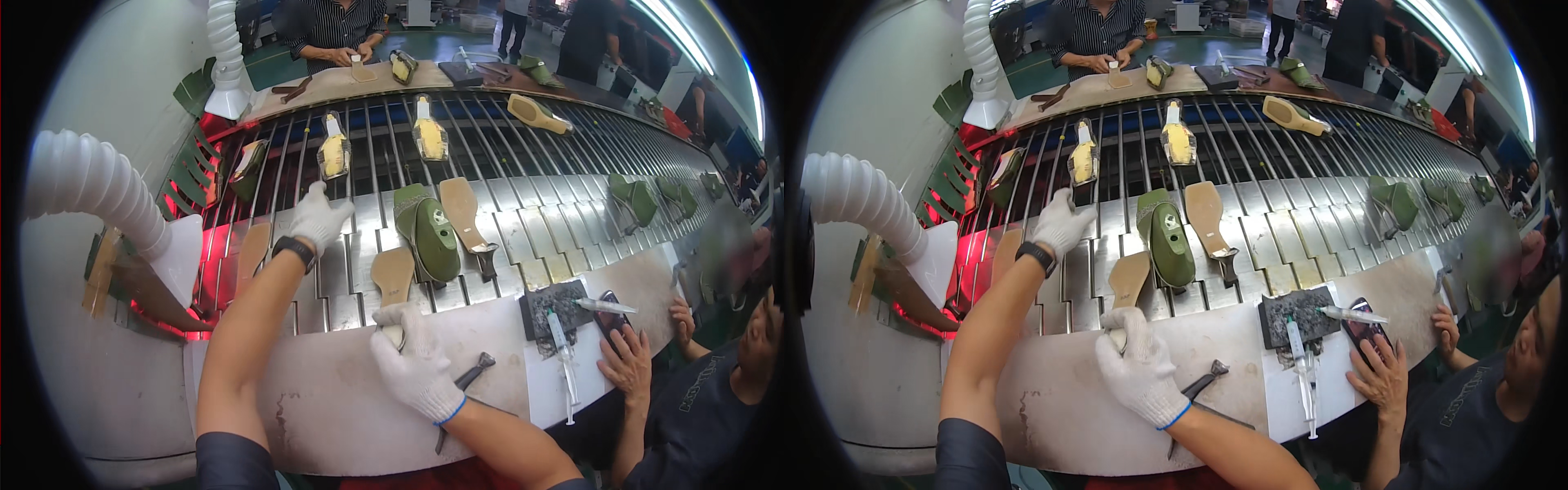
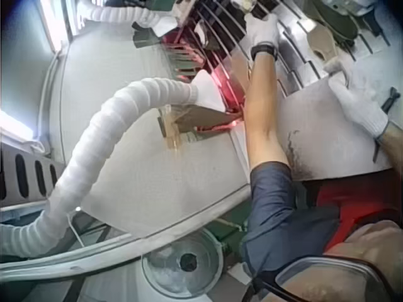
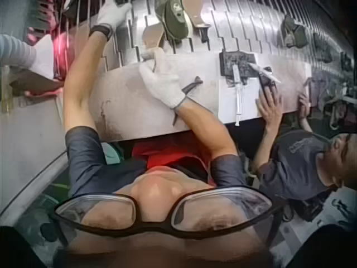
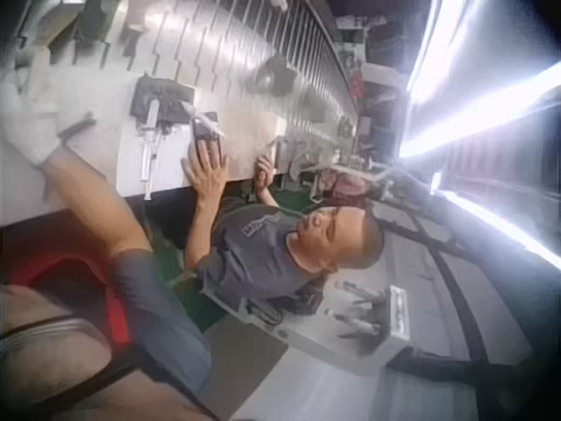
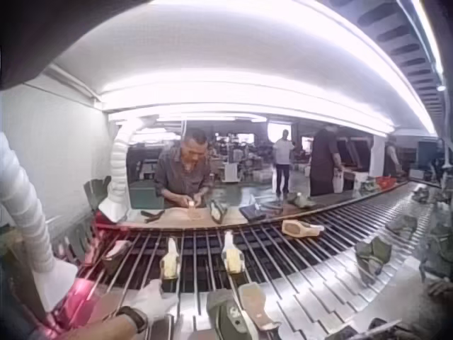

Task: The person takes shoe uppers on lasts and shoe soles from a conveyor, attaches the soles to the uppers by hand, and secures the edges with a hammer.

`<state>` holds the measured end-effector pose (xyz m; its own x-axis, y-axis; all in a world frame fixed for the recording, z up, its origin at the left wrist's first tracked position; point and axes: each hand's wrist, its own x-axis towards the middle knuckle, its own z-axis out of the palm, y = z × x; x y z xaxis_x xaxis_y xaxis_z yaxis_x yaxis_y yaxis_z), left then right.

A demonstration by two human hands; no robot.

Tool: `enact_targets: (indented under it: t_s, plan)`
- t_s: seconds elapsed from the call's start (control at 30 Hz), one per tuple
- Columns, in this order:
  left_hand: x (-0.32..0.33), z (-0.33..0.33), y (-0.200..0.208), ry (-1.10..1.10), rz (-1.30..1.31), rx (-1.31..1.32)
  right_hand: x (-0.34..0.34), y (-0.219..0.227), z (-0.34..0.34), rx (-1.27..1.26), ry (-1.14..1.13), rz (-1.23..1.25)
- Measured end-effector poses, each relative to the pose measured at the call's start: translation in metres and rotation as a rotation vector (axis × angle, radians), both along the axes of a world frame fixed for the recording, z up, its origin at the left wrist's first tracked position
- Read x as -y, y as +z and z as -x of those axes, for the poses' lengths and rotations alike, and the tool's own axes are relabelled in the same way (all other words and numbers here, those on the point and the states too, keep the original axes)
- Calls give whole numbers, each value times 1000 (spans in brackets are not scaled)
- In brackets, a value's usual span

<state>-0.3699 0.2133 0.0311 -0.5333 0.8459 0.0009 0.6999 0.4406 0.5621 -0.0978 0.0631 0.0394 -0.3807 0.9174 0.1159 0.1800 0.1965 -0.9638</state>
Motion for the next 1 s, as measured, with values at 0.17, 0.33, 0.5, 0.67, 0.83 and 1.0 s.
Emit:
enact_targets:
  t_s: [0.17, 0.33, 0.5, 0.67, 0.83, 1.0]
  plan:
    - [-106, 32, -16, 197, -59, -58, 2, 17, 0, 51, 66, -32]
    - [-147, 37, -43, 400, -110, -111, 11, 12, 5, 86, 82, -17]
    - [-112, 36, -38, 301, -166, -105, 14, 2, 6, 23, 82, -36]
    - [24, 62, -30, 165, -306, -24, 9, 1, 14, -51, 133, -123]
    - [220, -10, 13, 15, -558, 215, 9, 2, 9, -5, 115, -44]
    - [388, -59, 21, -4, -493, -346, 12, 22, 0, 89, 89, 0]
